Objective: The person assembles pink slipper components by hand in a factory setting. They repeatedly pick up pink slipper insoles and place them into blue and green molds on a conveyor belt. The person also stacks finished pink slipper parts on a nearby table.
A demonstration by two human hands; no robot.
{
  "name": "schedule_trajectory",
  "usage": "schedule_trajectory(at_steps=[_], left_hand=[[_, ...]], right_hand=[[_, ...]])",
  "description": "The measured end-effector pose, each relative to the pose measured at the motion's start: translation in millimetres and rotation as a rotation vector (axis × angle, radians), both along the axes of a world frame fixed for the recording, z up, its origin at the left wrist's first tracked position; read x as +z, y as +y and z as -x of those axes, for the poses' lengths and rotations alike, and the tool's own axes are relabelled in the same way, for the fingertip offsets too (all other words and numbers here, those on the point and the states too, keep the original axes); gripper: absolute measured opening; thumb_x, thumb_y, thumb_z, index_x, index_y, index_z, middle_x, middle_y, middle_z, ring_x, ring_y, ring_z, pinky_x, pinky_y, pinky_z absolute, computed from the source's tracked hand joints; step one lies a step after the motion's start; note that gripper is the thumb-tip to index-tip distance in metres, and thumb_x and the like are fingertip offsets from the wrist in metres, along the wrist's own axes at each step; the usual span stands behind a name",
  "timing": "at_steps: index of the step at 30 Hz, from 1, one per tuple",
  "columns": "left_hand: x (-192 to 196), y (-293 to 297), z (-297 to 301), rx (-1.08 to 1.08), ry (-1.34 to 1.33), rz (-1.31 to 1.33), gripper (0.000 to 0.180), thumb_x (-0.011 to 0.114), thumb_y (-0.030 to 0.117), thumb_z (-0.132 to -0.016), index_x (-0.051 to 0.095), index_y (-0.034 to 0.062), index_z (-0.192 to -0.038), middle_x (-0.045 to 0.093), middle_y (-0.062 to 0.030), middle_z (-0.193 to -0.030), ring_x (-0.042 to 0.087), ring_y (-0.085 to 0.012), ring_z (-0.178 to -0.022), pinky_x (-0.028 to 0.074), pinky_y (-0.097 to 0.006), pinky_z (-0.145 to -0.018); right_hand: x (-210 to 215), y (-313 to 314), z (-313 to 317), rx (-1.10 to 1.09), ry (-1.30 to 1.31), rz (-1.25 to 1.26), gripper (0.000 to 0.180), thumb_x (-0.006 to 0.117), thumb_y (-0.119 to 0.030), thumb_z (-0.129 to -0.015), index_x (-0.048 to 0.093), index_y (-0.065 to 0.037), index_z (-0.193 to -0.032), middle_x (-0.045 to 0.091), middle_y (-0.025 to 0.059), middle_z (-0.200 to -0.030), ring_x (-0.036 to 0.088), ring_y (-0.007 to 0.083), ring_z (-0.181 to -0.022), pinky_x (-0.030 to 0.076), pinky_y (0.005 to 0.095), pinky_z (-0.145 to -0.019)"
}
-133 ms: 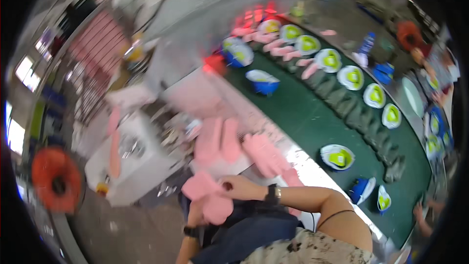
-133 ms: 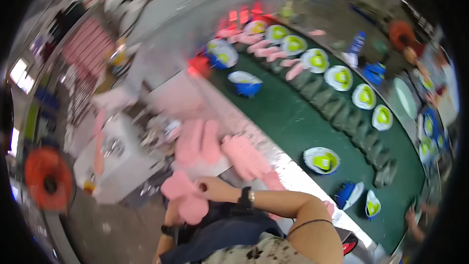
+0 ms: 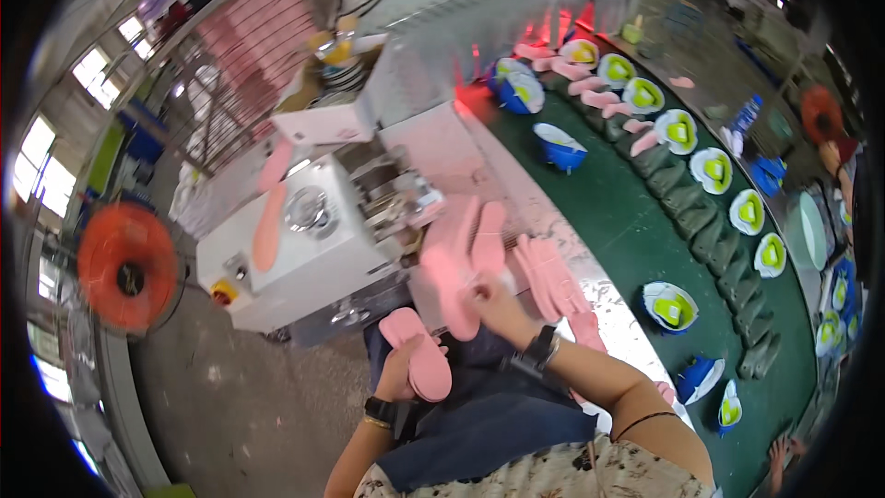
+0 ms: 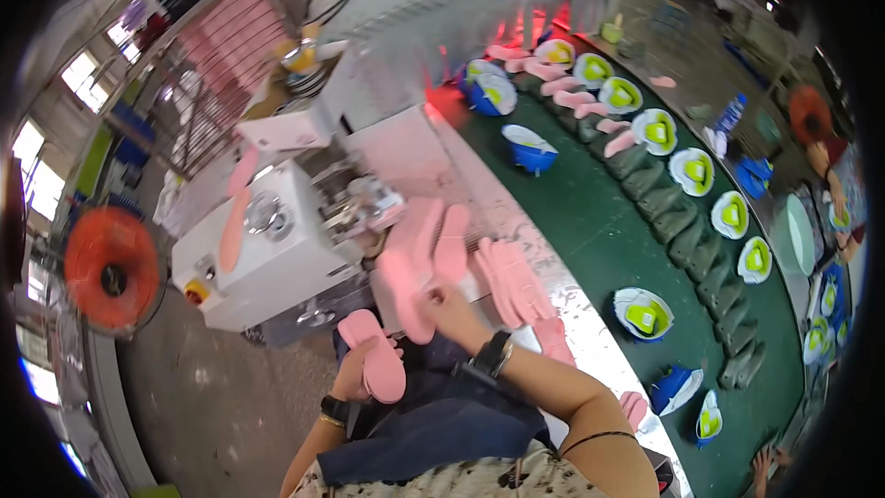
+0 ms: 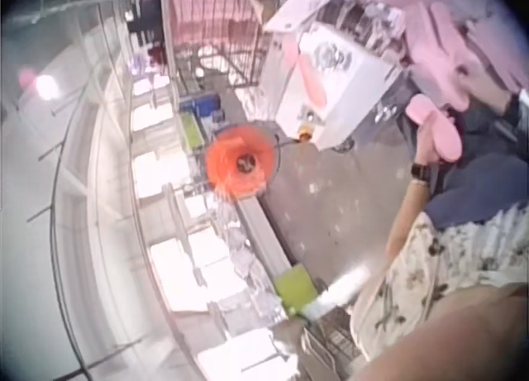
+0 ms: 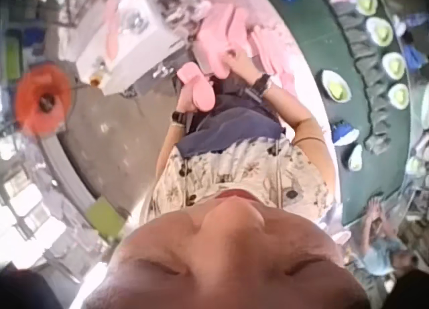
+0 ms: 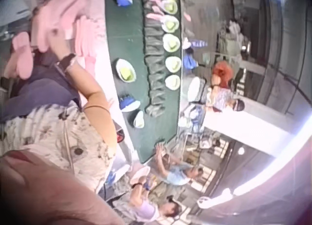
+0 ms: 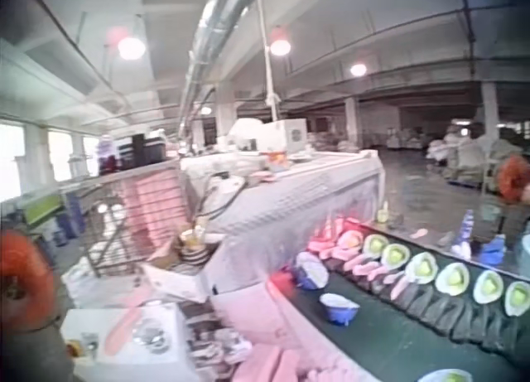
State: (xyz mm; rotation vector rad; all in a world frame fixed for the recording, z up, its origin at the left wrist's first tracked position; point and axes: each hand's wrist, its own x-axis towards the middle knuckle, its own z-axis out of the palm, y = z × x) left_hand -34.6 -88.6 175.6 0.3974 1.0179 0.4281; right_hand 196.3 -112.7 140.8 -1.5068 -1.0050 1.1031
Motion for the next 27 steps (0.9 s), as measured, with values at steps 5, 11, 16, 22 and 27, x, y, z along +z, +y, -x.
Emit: schedule_trajectory(at_steps=[5, 11, 16, 22, 27], left_hand=[[9.0, -22.2, 36.4, 0.037, -0.244, 0.144, 0.046, 0.046, 0.03, -0.092, 0.047, 0.0019, -0.128, 0.061, -0.0113, -0.104, 0.063, -0.0298, -0.096, 0.052, -0.044, -0.087], [6.7, -36.5, 46.5, 0.037, -0.179, 0.033, 0.048, 0.041, 0.032, -0.093, 0.044, 0.0001, -0.129, 0.059, -0.0121, -0.107, 0.063, -0.0315, -0.098, 0.052, -0.044, -0.086], [11.4, -32.9, 48.1, -0.003, -0.104, -0.014, 0.05, 0.04, 0.036, -0.096, 0.042, -0.0003, -0.131, 0.058, -0.0146, -0.112, 0.062, -0.0316, -0.102, 0.053, -0.043, -0.086], [-1.5, -30.0, 59.2, -0.002, -0.114, 0.086, 0.056, 0.04, 0.044, -0.097, 0.044, -0.001, -0.129, 0.058, -0.0219, -0.121, 0.062, -0.0313, -0.103, 0.052, -0.042, -0.088], [-2.9, -28.7, 58.5, -0.063, -0.019, 0.01, 0.053, 0.046, 0.046, -0.096, 0.049, -0.0001, -0.122, 0.061, -0.018, -0.115, 0.062, -0.0285, -0.101, 0.052, -0.042, -0.087]], right_hand=[[-23.3, 90.2, -24.2, -0.17, 0.026, -0.053, 0.033, 0.066, -0.019, -0.086, 0.054, 0.001, -0.109, 0.065, 0.0059, -0.087, 0.062, 0.0097, -0.081, 0.049, 0.0236, -0.066], [45.6, 136.2, -26.4, -0.23, -0.097, 0.15, 0.038, 0.066, -0.02, -0.083, 0.055, 0.0, -0.113, 0.066, 0.0143, -0.092, 0.066, 0.0244, -0.086, 0.052, 0.0333, -0.068], [48.2, 108.5, -53.4, -0.297, -0.673, -0.142, 0.031, 0.065, -0.019, -0.08, 0.059, -0.002, -0.106, 0.066, 0.0172, -0.09, 0.063, 0.0364, -0.088, 0.05, 0.0432, -0.078], [50.4, 131.6, -37.6, -0.291, -0.339, 0.125, 0.029, 0.064, -0.026, -0.082, 0.064, -0.004, -0.101, 0.063, 0.0191, -0.101, 0.062, 0.0316, -0.093, 0.048, 0.044, -0.076], [7.1, 188.0, -35.1, -0.494, -0.183, 0.062, 0.026, 0.061, -0.027, -0.083, 0.067, -0.001, -0.079, 0.066, 0.0201, -0.076, 0.064, 0.0317, -0.064, 0.05, 0.0416, -0.063]])
